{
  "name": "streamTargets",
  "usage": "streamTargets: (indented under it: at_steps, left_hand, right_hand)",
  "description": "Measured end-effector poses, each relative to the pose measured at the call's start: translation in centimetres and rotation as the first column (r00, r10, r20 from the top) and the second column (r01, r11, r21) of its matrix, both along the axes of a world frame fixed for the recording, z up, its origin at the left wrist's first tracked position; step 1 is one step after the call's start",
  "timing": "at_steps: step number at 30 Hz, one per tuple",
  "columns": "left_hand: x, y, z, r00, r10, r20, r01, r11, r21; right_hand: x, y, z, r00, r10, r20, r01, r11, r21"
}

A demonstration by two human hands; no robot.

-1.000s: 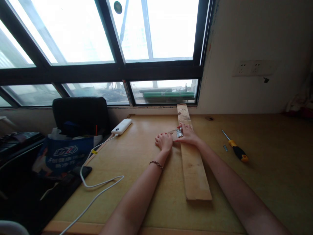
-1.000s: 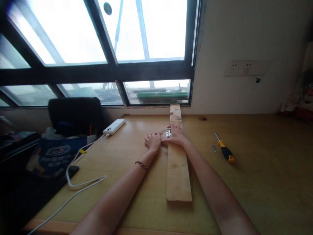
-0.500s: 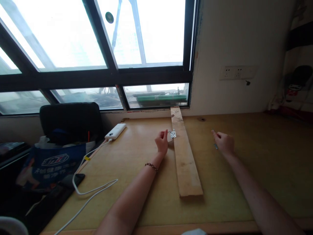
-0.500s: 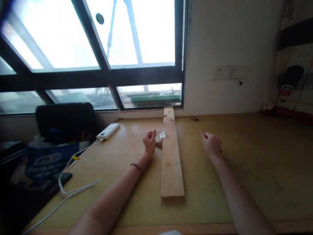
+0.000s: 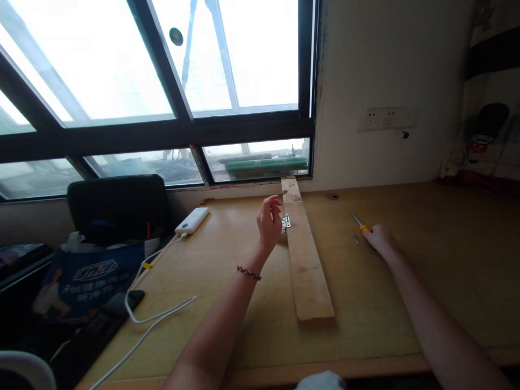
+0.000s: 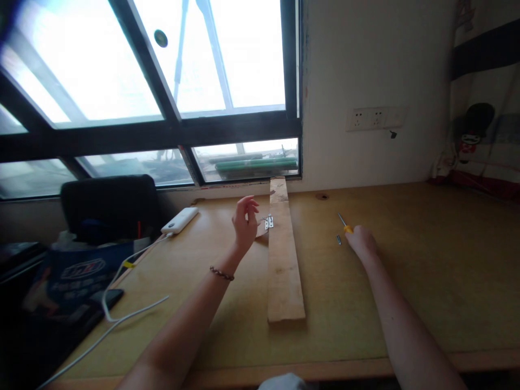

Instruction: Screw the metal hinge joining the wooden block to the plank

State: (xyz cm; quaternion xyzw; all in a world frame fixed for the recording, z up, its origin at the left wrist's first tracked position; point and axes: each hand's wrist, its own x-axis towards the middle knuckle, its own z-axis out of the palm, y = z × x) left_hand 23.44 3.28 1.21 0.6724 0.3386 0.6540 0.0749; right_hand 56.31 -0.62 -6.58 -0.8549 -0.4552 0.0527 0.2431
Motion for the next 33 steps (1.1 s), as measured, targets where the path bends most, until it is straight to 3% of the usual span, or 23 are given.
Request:
streamTargets:
  at_steps: [2, 3, 6, 8, 11, 14, 16, 19, 22, 24, 26, 28, 33]
  left_hand:
    - [0.5, -0.6, 0.3, 0.979, 0.007, -0.206, 0.021, 0.991, 0.134]
    - [0.9, -1.0, 0.4, 0.945, 0.014, -0.325, 0.052, 0.979, 0.195]
    - [2.4, -2.4, 0.2, 0.764, 0.071, -0.641, 0.174, 0.934, 0.311]
    - [3.2, -3.3, 0.0, 0.629, 0.127, -0.767, 0.249, 0.902, 0.353]
    - [3.8, -4.2, -0.2, 0.502, 0.182, -0.846, 0.342, 0.856, 0.387]
    - [3.7, -4.4, 0.0, 0.463, 0.181, -0.868, 0.369, 0.851, 0.374]
    - [3.3, -4.1, 0.4, 0.477, 0.155, -0.865, 0.342, 0.874, 0.346]
    - [2.0, -3.0, 1.7, 0.642, 0.095, -0.761, 0.199, 0.937, 0.286]
    - [-0.4, -0.8, 3.8, 0.901, 0.052, -0.431, -0.002, 0.993, 0.115]
    - [-2.2, 0.9, 5.6, 0.988, 0.096, -0.117, -0.1, 0.995, -0.025]
    - [-3.9, 2.3, 7.2, 0.982, 0.139, 0.125, -0.122, 0.983, -0.136]
    - [-5.2, 3.1, 8.3, 0.959, 0.169, 0.229, -0.123, 0.971, -0.203]
    - [-8.0, 2.8, 9.0, 0.92, 0.278, 0.276, -0.169, 0.917, -0.361]
  right_hand:
    - [-1.0, -0.1, 1.1, 0.966, 0.048, -0.252, 0.002, 0.981, 0.192]
    - [-1.9, -0.3, 1.8, 0.904, 0.131, -0.408, -0.008, 0.957, 0.29]
    - [-5.7, -1.1, 3.8, 0.505, 0.461, -0.729, -0.139, 0.878, 0.459]
    - [-8.4, -2.0, 4.5, 0.294, 0.533, -0.793, -0.246, 0.844, 0.476]
    - [-11.6, -3.5, 4.8, 0.097, 0.56, -0.823, -0.415, 0.774, 0.478]
    - [-13.1, -4.7, 4.6, -0.05, 0.566, -0.823, -0.554, 0.67, 0.494]
    - [-13.4, -5.1, 4.5, -0.111, 0.558, -0.822, -0.564, 0.646, 0.514]
    - [-13.2, -4.7, 4.3, -0.068, 0.62, -0.782, -0.497, 0.659, 0.565]
    - [-13.3, -3.0, 4.3, 0.166, 0.771, -0.615, -0.493, 0.605, 0.625]
    - [-13.9, -1.0, 4.4, 0.333, 0.844, -0.421, -0.573, 0.535, 0.62]
    - [-15.1, 1.5, 4.4, 0.445, 0.873, -0.199, -0.671, 0.472, 0.572]
    - [-16.6, 4.2, 4.2, 0.512, 0.859, -0.027, -0.743, 0.458, 0.487]
    - [-19.7, 8.8, 3.1, 0.515, 0.843, 0.156, -0.845, 0.47, 0.254]
